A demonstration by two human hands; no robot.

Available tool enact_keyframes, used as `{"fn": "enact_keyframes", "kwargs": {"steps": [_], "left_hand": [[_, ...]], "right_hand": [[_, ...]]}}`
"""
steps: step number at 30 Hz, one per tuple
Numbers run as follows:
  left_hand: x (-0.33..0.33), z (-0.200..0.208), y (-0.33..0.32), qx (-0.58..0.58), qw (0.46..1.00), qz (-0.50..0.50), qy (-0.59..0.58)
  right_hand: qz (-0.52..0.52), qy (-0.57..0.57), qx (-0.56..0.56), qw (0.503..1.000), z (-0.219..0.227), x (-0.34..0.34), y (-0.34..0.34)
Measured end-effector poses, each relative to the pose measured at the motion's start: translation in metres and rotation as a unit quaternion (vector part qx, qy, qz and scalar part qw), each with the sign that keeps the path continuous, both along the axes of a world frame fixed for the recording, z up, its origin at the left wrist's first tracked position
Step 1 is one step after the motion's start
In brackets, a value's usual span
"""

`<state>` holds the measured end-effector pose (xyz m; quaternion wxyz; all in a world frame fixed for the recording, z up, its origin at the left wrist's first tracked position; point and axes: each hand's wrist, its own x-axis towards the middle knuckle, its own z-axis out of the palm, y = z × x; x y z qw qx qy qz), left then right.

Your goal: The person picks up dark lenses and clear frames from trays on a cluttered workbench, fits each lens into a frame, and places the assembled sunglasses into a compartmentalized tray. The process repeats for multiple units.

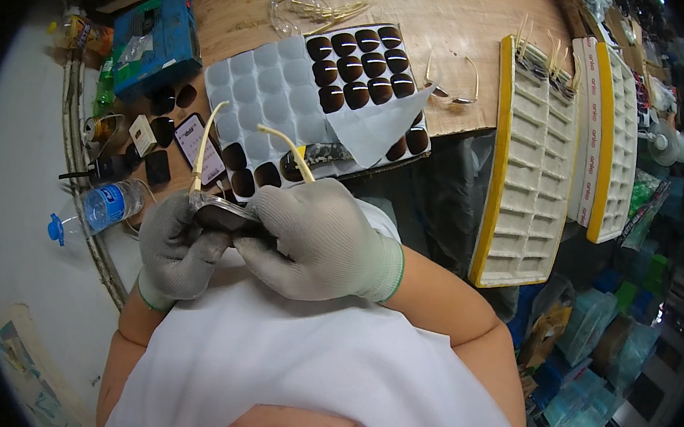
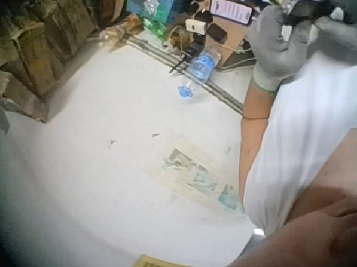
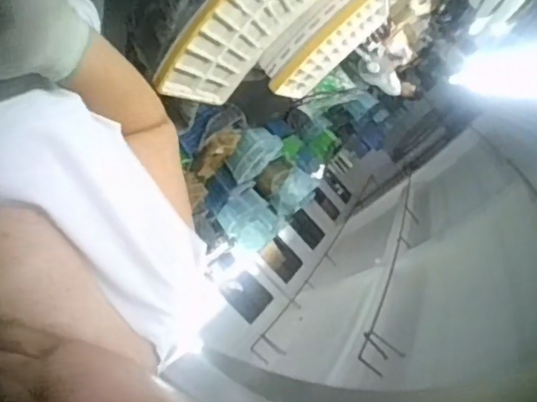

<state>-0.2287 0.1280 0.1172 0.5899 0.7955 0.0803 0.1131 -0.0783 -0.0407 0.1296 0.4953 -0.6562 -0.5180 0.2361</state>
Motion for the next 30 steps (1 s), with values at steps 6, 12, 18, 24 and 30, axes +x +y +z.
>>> {"fn": "enact_keyframes", "kwargs": {"steps": [6, 12, 18, 24, 30], "left_hand": [[0.06, 0.005, 0.007, -0.019, 0.994, -0.077, -0.078], [0.136, -0.025, 0.002, 0.072, 0.99, -0.069, -0.1], [0.21, -0.131, 0.083, 0.078, 0.948, 0.231, 0.205], [0.328, -0.245, 0.162, 0.021, 0.85, 0.338, 0.403], [0.333, -0.267, 0.183, -0.26, 0.832, 0.345, 0.348]], "right_hand": [[-0.004, 0.081, -0.064, 0.995, 0.001, 0.023, -0.009], [-0.192, -0.117, -0.049, 0.973, -0.029, 0.107, -0.055], [-0.275, -0.365, -0.376, 0.806, -0.158, 0.238, -0.13], [-0.145, -0.326, -0.548, 0.757, -0.229, 0.26, -0.098], [-0.227, -0.362, -0.262, 0.866, -0.187, 0.258, -0.108]]}}
